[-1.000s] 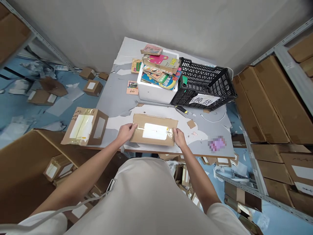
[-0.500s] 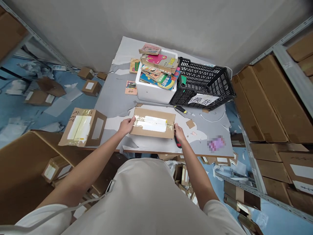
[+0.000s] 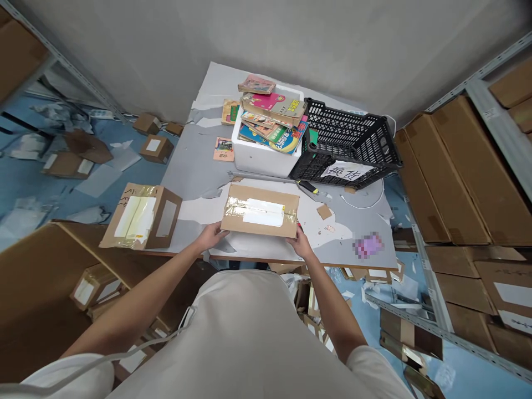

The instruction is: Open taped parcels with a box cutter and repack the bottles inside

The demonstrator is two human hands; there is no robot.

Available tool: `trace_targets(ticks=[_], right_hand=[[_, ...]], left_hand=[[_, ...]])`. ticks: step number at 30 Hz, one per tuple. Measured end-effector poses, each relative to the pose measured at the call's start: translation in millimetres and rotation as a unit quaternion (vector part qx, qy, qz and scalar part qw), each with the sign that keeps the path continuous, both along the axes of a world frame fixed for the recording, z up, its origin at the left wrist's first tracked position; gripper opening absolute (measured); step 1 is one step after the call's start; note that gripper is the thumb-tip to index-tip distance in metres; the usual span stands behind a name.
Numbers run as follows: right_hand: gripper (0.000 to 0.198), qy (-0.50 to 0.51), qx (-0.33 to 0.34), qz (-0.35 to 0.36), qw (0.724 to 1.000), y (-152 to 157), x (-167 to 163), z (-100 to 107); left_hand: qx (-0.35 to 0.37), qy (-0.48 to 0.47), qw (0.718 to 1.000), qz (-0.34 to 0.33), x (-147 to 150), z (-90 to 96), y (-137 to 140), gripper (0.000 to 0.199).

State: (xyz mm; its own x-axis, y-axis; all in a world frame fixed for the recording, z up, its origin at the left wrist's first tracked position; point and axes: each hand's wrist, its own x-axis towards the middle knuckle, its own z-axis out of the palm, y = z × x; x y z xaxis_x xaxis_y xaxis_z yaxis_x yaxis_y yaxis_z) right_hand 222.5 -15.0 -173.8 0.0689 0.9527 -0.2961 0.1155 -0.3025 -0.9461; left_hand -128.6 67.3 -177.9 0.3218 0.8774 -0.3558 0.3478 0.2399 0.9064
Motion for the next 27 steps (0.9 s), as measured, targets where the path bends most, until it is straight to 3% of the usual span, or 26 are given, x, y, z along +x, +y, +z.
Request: trace_targets(ticks=[5,8,11,15,20,27], right_hand=[[0.055,-0.008,0.011,0.001,1.000,6,-2,7],[0.044,-0.043,0.029,0.022,0.998,6,2,17],[0.033,-0.132,0.042,0.031,0.990,9,3,32],[0.048,-0.273,0.009,0.012,0.962,26,-3,46],[0.052,-0.341,-0.065,0.025,0.937,47,-12,38],[0.054,-0.300,-0.059,-0.005,0.952,46,-9,22]], left_hand=[[0.008,0.000,1.000,0.005,7,-1.5,-1,0.070],[0.039,0.049,0.998,-0.004,2,10.8,-2,0.063],[0.093,0.114,0.989,0.033,2,31.0,-2,0.056],[0.144,0.213,0.962,0.093,16,50.6,10,0.054],[0.123,0.279,0.949,0.077,31,46.2,28,0.053],[0.127,0.280,0.949,0.070,29,42.0,29,0.052]])
